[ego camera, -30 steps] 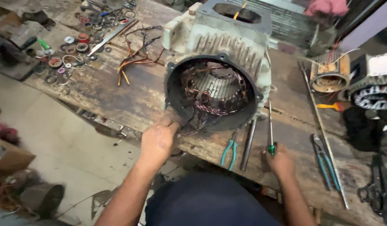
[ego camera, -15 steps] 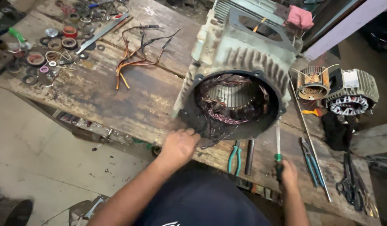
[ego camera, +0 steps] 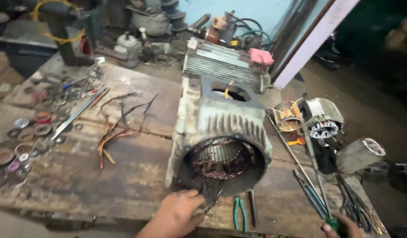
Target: The person removes burnt copper windings and lead wires from the stator of an electric motor on a workbench. They use pliers and a screwdriver to pry, pull, and cut old wiring out of the motor housing, working the wires loose one at a time and setting them aside.
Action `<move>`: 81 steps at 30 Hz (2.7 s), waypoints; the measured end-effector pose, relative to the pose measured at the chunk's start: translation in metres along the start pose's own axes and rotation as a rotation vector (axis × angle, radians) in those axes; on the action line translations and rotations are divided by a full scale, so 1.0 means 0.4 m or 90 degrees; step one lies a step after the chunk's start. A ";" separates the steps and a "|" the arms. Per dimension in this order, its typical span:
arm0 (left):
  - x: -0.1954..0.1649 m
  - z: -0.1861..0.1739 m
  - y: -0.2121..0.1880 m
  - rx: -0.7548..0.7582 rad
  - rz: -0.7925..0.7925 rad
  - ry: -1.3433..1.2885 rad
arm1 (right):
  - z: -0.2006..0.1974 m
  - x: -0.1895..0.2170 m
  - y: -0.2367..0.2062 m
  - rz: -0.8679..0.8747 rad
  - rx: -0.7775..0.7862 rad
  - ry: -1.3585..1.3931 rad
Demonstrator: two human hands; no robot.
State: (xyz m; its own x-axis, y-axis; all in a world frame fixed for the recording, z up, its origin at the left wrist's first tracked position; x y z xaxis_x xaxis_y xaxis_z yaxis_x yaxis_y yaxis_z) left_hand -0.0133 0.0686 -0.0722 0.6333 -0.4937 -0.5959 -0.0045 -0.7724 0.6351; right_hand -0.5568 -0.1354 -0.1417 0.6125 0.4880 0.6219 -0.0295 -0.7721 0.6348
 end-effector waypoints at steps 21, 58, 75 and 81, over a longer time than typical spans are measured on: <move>-0.084 0.045 0.129 -0.033 0.074 -0.025 | -0.099 0.183 -0.339 0.440 0.378 0.187; 0.008 0.305 0.256 -0.203 0.185 0.479 | -0.028 0.618 -0.229 0.084 0.323 0.064; -0.049 0.296 0.244 -0.200 0.161 0.502 | 0.081 0.697 -0.111 -0.045 0.387 -0.052; -0.044 0.297 0.238 -0.163 0.122 0.507 | 0.153 0.593 -0.169 0.233 0.398 0.333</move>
State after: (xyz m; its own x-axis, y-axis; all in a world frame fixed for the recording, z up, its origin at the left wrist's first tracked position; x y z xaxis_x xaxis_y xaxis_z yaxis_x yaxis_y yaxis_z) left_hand -0.1169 -0.0439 -0.0597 0.9946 -0.1040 -0.0047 -0.0528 -0.5425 0.8384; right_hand -0.3612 0.0076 -0.0654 0.2063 0.1719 0.9633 0.3772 -0.9224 0.0838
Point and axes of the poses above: each hand's wrist, its own y-axis towards the middle knuckle, its own z-axis out of the palm, x = y × z, the point moved 4 cm from there along y, towards the middle knuckle, and after that the axes turned 7 degrees about -x, right-handed, at the moved point
